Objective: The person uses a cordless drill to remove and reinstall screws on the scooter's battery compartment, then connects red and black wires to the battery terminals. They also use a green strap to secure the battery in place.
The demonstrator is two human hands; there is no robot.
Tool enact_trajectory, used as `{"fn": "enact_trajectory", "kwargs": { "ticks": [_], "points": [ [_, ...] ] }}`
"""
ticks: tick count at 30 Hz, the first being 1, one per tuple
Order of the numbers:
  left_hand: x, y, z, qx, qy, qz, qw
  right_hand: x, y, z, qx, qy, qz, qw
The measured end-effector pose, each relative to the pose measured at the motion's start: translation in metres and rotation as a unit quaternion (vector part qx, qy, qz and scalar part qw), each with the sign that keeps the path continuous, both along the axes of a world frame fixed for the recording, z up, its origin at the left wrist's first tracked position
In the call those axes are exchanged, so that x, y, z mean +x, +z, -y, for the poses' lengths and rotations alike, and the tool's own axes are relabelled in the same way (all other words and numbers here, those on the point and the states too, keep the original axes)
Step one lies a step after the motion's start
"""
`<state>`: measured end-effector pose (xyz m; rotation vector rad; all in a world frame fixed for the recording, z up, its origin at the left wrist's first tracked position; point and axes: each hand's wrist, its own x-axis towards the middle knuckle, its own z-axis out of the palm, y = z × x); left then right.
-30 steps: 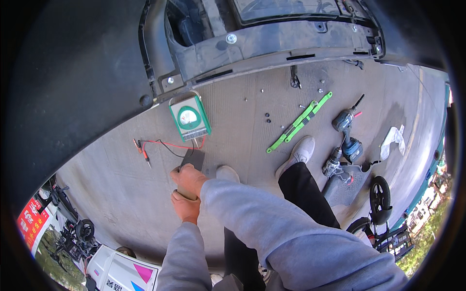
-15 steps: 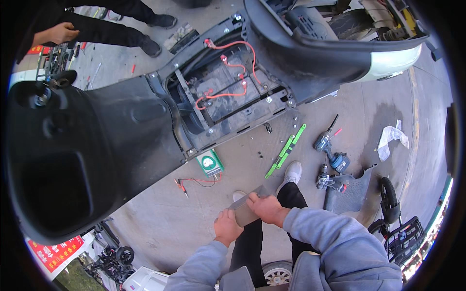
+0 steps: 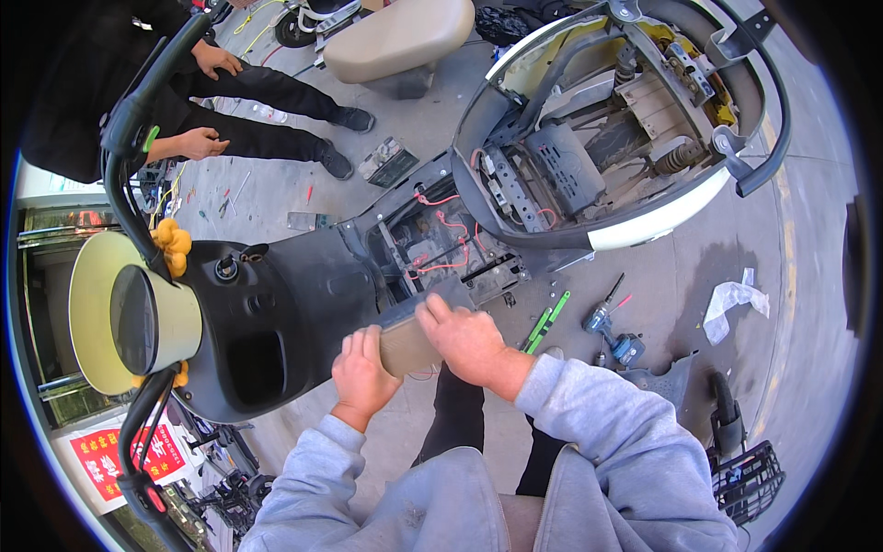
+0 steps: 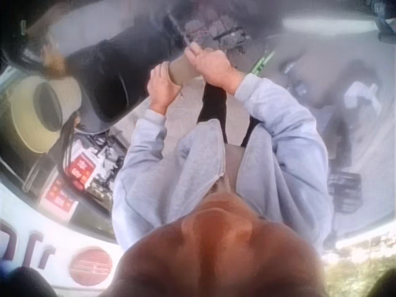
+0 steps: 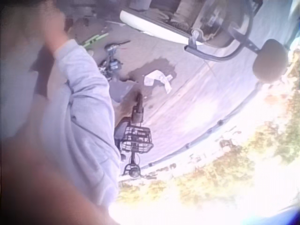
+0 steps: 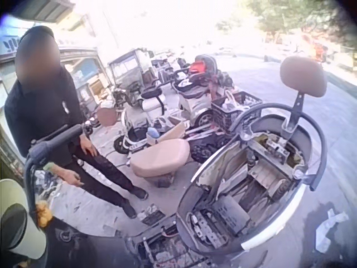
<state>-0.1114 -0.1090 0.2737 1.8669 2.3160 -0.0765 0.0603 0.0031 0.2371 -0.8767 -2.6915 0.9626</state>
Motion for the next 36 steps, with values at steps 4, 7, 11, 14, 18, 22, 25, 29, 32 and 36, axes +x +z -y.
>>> {"fn": "enact_trajectory", "kwargs": {
  "ticks": [4, 7, 11, 14, 18, 22, 25, 29, 32, 36],
  "points": [
    [-0.049, -0.002, -0.068, 0.023, -0.024, -0.063, 0.997, -0.058, -0.02, -0.056, 0.007, -0.032, -0.025, 0.999],
    [-0.085, -0.02, -0.106, 0.006, -0.031, -0.089, 0.996, -0.095, -0.049, -0.089, -0.009, -0.057, -0.033, 0.998],
    [-0.123, -0.062, -0.144, -0.015, -0.031, -0.085, 0.996, -0.135, -0.09, -0.116, -0.029, -0.084, -0.032, 0.996],
    [-0.144, -0.093, -0.162, -0.037, -0.031, -0.067, 0.997, -0.153, -0.117, -0.129, -0.036, -0.095, -0.006, 0.995],
    [-0.154, -0.126, -0.178, -0.06, -0.038, -0.044, 0.996, -0.157, -0.142, -0.141, -0.02, -0.102, 0.037, 0.994],
    [-0.153, -0.146, -0.184, -0.041, -0.056, -0.023, 0.997, -0.154, -0.153, -0.147, -0.032, -0.102, 0.07, 0.992],
    [-0.147, -0.16, -0.189, -0.046, -0.043, -0.011, 0.998, -0.151, -0.16, -0.152, -0.019, -0.094, 0.105, 0.99],
    [-0.139, -0.176, -0.195, -0.043, -0.031, 0.009, 0.999, -0.148, -0.167, -0.159, 0.007, -0.125, 0.119, 0.985],
    [-0.136, -0.186, -0.199, -0.055, -0.015, 0.024, 0.998, -0.15, -0.172, -0.165, 0.022, -0.131, 0.151, 0.98],
    [-0.131, -0.204, -0.201, -0.085, 0.021, 0.052, 0.995, -0.158, -0.184, -0.172, 0.014, -0.13, 0.203, 0.97]
  ]
}}
